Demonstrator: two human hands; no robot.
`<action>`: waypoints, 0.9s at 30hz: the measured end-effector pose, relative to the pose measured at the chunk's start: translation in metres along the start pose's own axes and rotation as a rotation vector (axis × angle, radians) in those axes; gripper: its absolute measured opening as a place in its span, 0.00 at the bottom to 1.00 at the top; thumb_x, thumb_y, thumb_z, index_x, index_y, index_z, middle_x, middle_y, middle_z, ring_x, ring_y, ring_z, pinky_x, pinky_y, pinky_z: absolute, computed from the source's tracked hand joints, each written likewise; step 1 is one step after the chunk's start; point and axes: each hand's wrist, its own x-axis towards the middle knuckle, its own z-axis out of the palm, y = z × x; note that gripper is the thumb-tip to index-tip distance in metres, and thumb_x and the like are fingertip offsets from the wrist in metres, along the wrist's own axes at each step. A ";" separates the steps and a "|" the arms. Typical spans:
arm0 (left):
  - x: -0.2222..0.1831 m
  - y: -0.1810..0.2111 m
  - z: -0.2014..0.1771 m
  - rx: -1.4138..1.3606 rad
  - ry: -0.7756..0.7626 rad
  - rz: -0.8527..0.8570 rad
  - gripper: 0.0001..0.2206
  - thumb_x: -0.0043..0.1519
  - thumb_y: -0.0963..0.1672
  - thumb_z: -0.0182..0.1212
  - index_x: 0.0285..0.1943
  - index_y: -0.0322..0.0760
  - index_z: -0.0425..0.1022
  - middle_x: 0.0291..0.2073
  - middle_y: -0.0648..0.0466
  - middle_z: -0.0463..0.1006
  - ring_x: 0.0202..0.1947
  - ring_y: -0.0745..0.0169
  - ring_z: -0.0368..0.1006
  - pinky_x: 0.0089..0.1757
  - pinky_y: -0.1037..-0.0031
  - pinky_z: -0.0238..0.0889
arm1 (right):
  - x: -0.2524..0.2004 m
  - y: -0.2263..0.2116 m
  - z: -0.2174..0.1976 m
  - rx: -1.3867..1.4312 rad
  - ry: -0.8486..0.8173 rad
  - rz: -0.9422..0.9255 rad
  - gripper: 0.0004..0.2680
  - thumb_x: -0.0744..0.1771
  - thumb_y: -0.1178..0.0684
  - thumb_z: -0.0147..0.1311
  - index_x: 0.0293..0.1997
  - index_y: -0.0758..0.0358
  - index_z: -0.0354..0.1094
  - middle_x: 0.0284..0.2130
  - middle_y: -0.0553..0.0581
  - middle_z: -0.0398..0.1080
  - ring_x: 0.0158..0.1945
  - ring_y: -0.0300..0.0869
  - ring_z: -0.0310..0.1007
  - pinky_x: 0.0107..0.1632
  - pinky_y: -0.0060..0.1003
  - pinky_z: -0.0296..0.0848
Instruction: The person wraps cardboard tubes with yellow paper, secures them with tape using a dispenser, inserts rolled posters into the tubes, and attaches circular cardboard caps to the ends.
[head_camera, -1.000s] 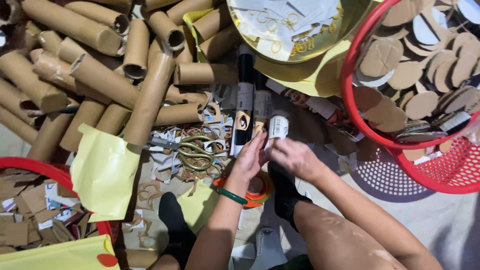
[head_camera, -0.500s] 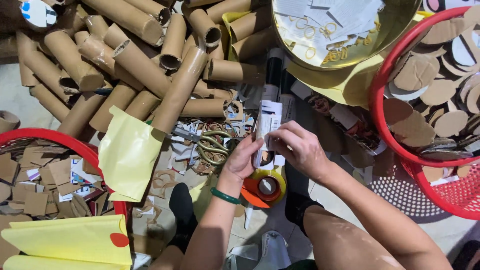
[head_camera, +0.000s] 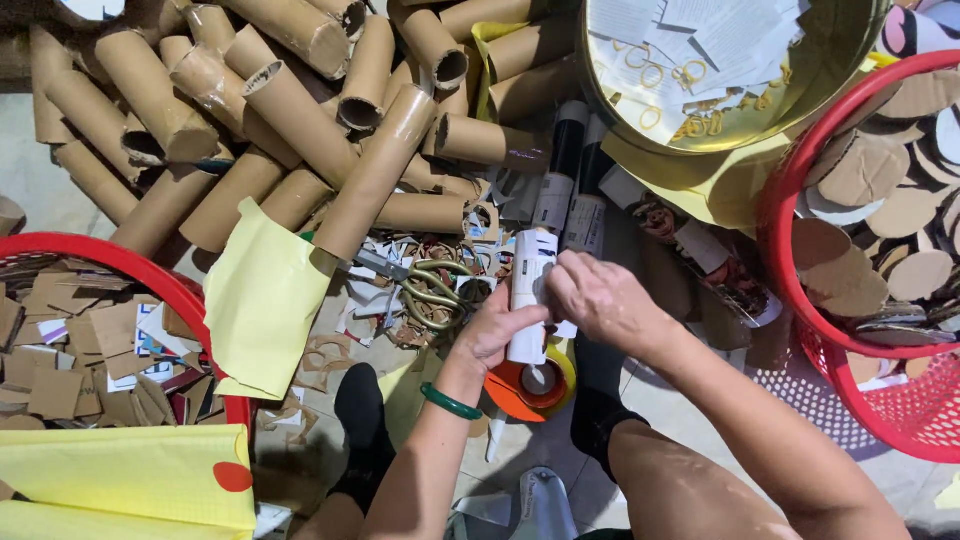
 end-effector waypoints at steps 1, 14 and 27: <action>0.000 -0.001 -0.001 0.027 -0.019 -0.015 0.28 0.57 0.37 0.64 0.68 0.33 0.62 0.47 0.49 0.77 0.43 0.58 0.79 0.42 0.67 0.74 | 0.002 0.003 -0.004 -0.053 0.033 0.003 0.09 0.61 0.55 0.59 0.38 0.65 0.63 0.33 0.60 0.65 0.37 0.51 0.73 0.36 0.43 0.74; -0.014 0.021 0.007 -0.012 -0.100 0.111 0.21 0.56 0.37 0.63 0.60 0.25 0.72 0.46 0.44 0.82 0.49 0.53 0.80 0.54 0.64 0.73 | 0.014 0.106 -0.117 -0.569 0.347 0.314 0.10 0.65 0.64 0.62 0.49 0.71 0.66 0.50 0.68 0.69 0.51 0.55 0.75 0.52 0.43 0.79; -0.003 0.007 0.014 0.112 0.064 0.297 0.27 0.54 0.36 0.66 0.65 0.34 0.67 0.52 0.53 0.78 0.52 0.62 0.77 0.52 0.70 0.73 | 0.005 0.024 0.011 1.054 -0.010 0.567 0.14 0.64 0.59 0.62 0.55 0.65 0.67 0.36 0.51 0.76 0.36 0.30 0.74 0.37 0.26 0.74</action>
